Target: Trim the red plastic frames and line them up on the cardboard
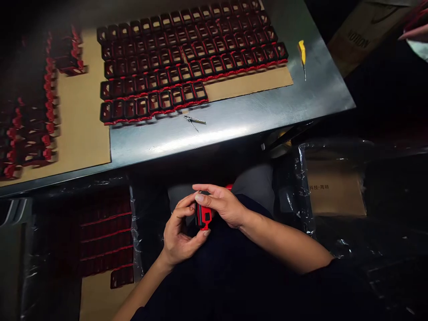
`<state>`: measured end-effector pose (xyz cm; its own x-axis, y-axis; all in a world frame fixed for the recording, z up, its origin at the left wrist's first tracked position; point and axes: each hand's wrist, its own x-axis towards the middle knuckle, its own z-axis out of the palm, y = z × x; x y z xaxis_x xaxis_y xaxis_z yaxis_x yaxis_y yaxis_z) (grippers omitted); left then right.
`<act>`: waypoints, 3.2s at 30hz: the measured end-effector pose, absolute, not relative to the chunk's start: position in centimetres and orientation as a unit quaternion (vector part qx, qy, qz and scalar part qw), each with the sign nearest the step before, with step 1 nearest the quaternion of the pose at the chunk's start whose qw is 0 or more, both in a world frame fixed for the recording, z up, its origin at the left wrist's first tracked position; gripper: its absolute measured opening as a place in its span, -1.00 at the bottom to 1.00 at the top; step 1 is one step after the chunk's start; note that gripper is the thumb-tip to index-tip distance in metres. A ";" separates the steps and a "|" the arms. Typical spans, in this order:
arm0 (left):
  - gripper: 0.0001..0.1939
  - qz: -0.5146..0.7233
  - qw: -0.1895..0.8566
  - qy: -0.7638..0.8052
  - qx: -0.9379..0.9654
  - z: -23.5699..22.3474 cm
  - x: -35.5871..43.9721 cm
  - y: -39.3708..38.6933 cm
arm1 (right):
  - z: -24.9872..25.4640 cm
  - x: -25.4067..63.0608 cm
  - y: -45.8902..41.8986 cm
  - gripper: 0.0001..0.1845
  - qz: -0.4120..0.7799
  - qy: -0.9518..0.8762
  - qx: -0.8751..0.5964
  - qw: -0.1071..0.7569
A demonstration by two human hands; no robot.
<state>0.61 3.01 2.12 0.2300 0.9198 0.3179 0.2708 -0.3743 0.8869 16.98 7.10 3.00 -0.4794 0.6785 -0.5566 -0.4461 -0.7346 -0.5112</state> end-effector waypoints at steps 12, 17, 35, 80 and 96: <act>-0.20 0.503 0.409 0.444 0.619 1.1 0.7 2.1 | 3.3 17.9 6.0 -0.47 0.829 -0.244 -0.363 0.349; -0.16 0.518 0.397 0.439 0.617 1.3 1.2 2.1 | 4.7 19.4 5.0 -0.50 0.737 -0.421 -0.389 0.359; -0.21 0.487 0.380 0.432 0.657 2.3 1.3 3.1 | 5.0 19.8 4.6 -0.52 0.680 -0.474 -0.424 0.365; -0.27 0.518 0.476 0.369 0.607 1.4 1.5 2.8 | 3.5 18.9 5.4 -0.59 0.726 -0.336 -0.470 0.373; -0.37 0.562 0.686 0.301 0.351 1.0 1.6 2.5 | 4.6 19.2 4.3 -0.37 0.645 -0.514 -0.413 0.387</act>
